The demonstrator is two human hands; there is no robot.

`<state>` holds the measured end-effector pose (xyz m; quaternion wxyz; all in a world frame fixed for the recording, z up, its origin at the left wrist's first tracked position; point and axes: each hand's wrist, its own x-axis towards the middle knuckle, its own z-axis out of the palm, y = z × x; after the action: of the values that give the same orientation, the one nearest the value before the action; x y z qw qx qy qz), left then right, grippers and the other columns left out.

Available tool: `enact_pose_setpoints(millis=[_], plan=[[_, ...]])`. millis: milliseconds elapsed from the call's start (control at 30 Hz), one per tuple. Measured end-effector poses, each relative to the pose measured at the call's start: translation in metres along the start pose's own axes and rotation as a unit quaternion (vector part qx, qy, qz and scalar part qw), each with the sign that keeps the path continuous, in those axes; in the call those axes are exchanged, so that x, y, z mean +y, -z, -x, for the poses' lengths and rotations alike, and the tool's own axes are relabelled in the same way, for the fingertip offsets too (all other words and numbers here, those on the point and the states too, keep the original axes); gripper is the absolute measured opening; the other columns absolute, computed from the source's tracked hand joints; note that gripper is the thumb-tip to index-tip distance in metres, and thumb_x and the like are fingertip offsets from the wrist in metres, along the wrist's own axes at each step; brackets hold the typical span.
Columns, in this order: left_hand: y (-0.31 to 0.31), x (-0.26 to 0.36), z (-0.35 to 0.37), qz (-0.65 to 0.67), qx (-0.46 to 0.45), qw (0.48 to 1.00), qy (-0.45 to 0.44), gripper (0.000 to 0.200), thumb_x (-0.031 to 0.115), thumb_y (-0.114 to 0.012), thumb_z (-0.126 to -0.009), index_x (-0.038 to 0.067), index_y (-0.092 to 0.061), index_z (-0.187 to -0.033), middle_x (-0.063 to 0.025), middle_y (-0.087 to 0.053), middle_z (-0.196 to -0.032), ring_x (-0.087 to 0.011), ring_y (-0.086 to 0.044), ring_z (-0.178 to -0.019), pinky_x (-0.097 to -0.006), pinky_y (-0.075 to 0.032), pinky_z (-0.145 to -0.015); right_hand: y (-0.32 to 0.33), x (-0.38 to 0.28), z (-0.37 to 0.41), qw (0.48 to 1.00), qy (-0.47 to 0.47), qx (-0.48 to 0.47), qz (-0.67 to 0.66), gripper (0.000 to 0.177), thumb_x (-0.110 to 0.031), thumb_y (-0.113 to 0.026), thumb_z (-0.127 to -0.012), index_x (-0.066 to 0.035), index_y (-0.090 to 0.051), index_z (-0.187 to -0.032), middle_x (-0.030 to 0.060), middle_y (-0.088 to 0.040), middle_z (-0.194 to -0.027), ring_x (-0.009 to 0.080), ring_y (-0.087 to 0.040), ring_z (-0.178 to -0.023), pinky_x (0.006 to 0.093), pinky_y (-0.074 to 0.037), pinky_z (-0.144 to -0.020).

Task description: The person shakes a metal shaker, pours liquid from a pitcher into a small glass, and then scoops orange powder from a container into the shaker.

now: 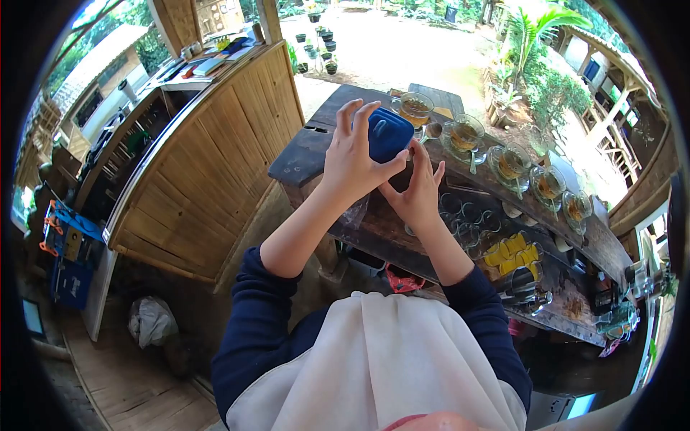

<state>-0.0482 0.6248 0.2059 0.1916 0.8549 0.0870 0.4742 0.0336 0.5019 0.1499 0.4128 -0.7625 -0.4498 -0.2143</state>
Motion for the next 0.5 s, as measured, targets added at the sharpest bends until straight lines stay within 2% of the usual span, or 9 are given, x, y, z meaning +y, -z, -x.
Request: enact_pose_setpoints(millis=[500], plan=[[-0.030, 0.010, -0.013, 0.054, -0.035, 0.998, -0.016, 0.075, 0.043, -0.072, -0.069, 0.012, -0.040, -0.129, -0.0192, -0.034, -0.132, -0.0448, -0.050, -0.112, -0.0491, -0.050, -0.081, 0.018, 0.019, 0.000, 0.998, -0.046, 0.018, 0.040, 0.088, -0.031, -0.077, -0.069, -0.007, -0.029, -0.139, 0.0152, -0.042, -0.140, 0.0344, -0.037, -0.132, 0.0716, -0.017, -0.099]])
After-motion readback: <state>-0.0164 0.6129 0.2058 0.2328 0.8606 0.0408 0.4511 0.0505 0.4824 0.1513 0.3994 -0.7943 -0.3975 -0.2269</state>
